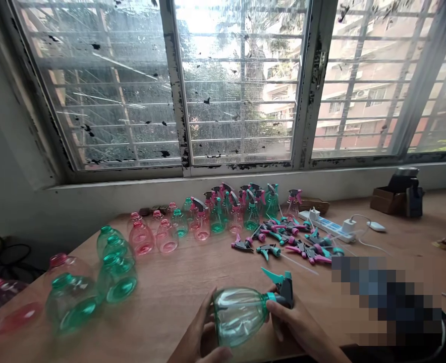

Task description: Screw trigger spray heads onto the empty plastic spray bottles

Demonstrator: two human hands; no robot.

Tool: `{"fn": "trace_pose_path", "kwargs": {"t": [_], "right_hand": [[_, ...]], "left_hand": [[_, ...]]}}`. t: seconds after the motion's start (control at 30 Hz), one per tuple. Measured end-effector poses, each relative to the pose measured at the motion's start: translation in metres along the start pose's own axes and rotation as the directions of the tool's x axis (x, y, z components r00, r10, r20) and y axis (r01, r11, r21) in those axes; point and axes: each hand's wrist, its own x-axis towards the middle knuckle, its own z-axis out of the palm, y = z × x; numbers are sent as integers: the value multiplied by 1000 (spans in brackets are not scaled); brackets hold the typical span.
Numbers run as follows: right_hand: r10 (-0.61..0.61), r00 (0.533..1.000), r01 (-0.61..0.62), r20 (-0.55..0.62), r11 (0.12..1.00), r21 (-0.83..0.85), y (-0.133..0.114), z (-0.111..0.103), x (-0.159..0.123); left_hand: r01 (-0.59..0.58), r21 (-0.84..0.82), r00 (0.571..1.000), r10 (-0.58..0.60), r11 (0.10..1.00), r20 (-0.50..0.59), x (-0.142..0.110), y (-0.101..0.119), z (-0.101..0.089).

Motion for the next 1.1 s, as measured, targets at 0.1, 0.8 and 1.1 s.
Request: {"fn": "trace_pose_path", "kwargs": {"t": [0.1,0.8,1.1], "right_hand": [[-8,1000,8,6,1000,10,0,0,0],[-6,999,8,35,998,-57,-8,5,-1],[-18,1000,18,12,999,-31,-2,2,0]], "left_hand": [[-56,49,998,57,997,-18,0,-7,-1],[35,215,998,-23,976,-59,-1,-24,-7],[4,104,1000,-3,995,-14,1,-15,-7]]}}
